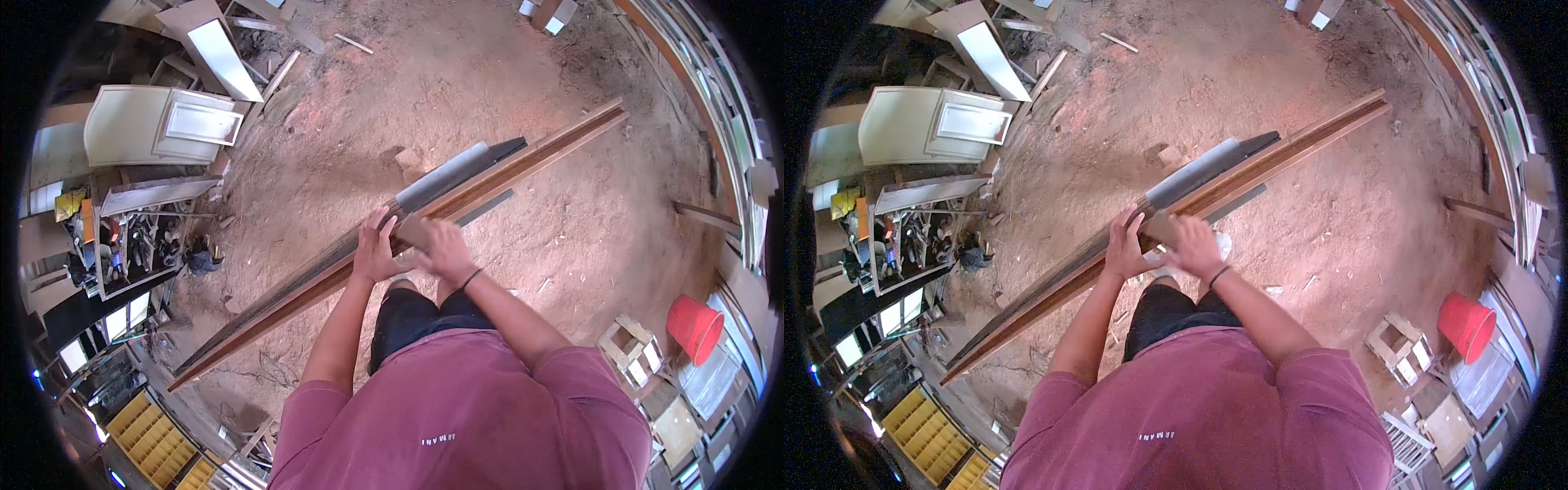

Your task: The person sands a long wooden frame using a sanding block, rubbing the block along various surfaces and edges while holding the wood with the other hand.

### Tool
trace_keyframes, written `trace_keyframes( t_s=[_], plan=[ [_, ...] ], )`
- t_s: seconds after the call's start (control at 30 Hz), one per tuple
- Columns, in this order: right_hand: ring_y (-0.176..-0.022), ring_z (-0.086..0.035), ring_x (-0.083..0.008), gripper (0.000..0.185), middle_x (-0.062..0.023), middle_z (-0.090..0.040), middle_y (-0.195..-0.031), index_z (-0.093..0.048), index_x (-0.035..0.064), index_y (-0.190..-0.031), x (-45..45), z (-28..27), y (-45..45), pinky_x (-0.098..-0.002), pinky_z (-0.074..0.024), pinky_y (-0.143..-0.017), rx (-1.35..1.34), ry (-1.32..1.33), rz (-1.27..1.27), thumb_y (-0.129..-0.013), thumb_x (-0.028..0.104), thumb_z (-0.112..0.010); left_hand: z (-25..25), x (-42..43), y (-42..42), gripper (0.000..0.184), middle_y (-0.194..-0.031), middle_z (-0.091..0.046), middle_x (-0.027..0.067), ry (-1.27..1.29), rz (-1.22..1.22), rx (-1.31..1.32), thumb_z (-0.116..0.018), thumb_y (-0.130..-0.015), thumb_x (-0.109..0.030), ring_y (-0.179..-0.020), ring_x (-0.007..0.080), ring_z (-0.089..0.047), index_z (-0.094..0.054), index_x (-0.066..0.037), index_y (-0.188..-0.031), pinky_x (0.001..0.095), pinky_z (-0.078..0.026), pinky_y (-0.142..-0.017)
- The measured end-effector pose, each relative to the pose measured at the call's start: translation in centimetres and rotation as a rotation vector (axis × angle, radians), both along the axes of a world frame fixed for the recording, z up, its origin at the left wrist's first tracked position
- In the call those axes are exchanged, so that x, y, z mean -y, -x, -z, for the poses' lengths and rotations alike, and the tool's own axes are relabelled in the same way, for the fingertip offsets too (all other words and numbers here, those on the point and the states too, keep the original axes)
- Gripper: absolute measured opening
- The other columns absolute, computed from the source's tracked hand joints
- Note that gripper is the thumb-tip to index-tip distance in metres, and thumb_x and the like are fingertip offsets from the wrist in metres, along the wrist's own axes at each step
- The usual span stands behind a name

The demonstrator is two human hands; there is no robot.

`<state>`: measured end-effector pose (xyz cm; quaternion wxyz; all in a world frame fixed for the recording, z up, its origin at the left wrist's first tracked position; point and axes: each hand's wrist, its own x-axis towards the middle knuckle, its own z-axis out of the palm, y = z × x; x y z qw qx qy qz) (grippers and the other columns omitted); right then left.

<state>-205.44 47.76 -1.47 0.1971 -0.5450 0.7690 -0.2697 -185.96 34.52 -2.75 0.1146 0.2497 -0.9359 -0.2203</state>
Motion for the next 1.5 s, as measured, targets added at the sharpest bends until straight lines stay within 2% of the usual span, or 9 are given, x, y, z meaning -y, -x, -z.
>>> trace_keyframes(
  t_s=[0.2,0.5,0.67,0.9,0.97,1.13,1.2,1.3,1.5],
  plan=[
    [-0.112,-0.061,-0.0428,0.054,-0.0259,-0.067,-0.115,-0.064,-0.0015,-0.131,-0.7,2.1,11.8,-0.0558,-0.0478,-0.098,-0.314,0.054,0.584,-0.085,0.026,-0.072,-1.6,0.1,0.2,0.132,-0.165,-0.032,0.0226,-0.081,0.022,-0.023,-0.091,-0.061,-0.074,-0.153,0.0452,-0.034,-0.032,-0.005,-0.157,0.0615,-0.028,-0.125],
    [-0.120,-0.059,-0.0424,0.068,-0.0275,-0.061,-0.125,-0.056,-0.0026,-0.141,-0.3,5.2,-4.0,-0.0532,-0.0478,-0.099,-0.209,0.197,0.041,-0.085,0.031,-0.074,1.0,0.9,-1.2,0.122,-0.162,-0.037,0.0247,-0.122,0.010,-0.273,-0.081,-0.072,-0.079,-0.150,0.0452,-0.037,-0.032,-0.006,-0.157,0.0628,-0.029,-0.122],
    [-0.117,-0.059,-0.0441,0.061,-0.0261,-0.064,-0.114,-0.059,-0.0021,-0.136,1.5,2.2,6.3,-0.0529,-0.0479,-0.099,-0.309,-0.071,0.737,-0.087,0.030,-0.073,-0.9,1.0,-1.1,0.117,-0.160,-0.039,0.0248,-0.092,-0.052,-0.266,-0.084,-0.075,-0.071,-0.147,0.0429,-0.040,-0.034,-0.001,-0.155,0.0596,-0.030,-0.122],
    [-0.105,-0.061,-0.0444,0.052,-0.0260,-0.065,-0.110,-0.065,-0.0011,-0.127,3.5,-0.2,-12.0,-0.0554,-0.0488,-0.095,-0.136,0.183,0.202,-0.085,0.028,-0.072,-3.1,2.7,-10.8,0.104,-0.150,-0.046,0.0249,-0.101,-0.118,0.148,-0.086,-0.076,-0.066,-0.140,0.0433,-0.045,-0.046,0.003,-0.142,0.0576,-0.035,-0.118],
    [-0.108,-0.061,-0.0409,0.073,-0.0272,-0.061,-0.117,-0.056,-0.0095,-0.135,3.4,2.0,-6.8,-0.0530,-0.0496,-0.099,-0.220,-0.138,0.156,-0.084,0.038,-0.077,-3.1,3.3,-12.2,0.090,-0.138,-0.055,0.0238,-0.122,-0.094,0.344,-0.085,-0.077,-0.064,-0.133,0.0406,-0.051,-0.053,0.000,-0.132,0.0561,-0.037,-0.115],
    [-0.097,-0.062,-0.0406,0.054,-0.0252,-0.059,-0.106,-0.058,-0.0090,-0.125,4.0,1.9,-1.2,-0.0554,-0.0511,-0.087,-0.368,0.003,0.717,-0.096,0.035,-0.068,-2.6,3.5,-12.6,0.078,-0.107,-0.069,0.0185,-0.132,-0.034,0.376,-0.083,-0.076,-0.062,-0.106,0.0385,-0.067,-0.060,-0.002,-0.121,0.0496,-0.051,-0.095],
    [-0.111,-0.060,-0.0433,0.065,-0.0271,-0.059,-0.117,-0.053,-0.0065,-0.137,4.1,2.3,-7.2,-0.0551,-0.0492,-0.100,-0.273,-0.040,0.179,-0.090,0.032,-0.075,-2.0,3.7,-12.1,0.078,-0.099,-0.072,0.0190,-0.171,-0.056,0.354,-0.081,-0.077,-0.063,-0.098,0.0396,-0.072,-0.060,-0.002,-0.121,0.0494,-0.057,-0.088],
    [-0.117,-0.058,-0.0438,0.070,-0.0266,-0.062,-0.123,-0.059,-0.0029,-0.137,4.0,0.8,-18.9,-0.0517,-0.0484,-0.106,-0.138,0.037,0.179,-0.083,0.037,-0.079,-2.0,3.5,-13.0,0.077,-0.096,-0.074,0.0189,-0.190,-0.085,0.333,-0.081,-0.078,-0.063,-0.092,0.0392,-0.075,-0.060,-0.002,-0.120,0.0503,-0.060,-0.078],
    [-0.109,-0.059,-0.0437,0.062,-0.0268,-0.060,-0.119,-0.058,-0.0063,-0.128,4.2,1.7,-6.9,-0.0542,-0.0495,-0.096,-0.334,0.051,0.458,-0.088,0.038,-0.076,-1.9,3.4,-12.8,0.077,-0.107,-0.073,0.0202,-0.236,-0.077,0.363,-0.082,-0.078,-0.061,-0.098,0.0380,-0.075,-0.059,-0.002,-0.122,0.0492,-0.061,-0.082]
  ],
)
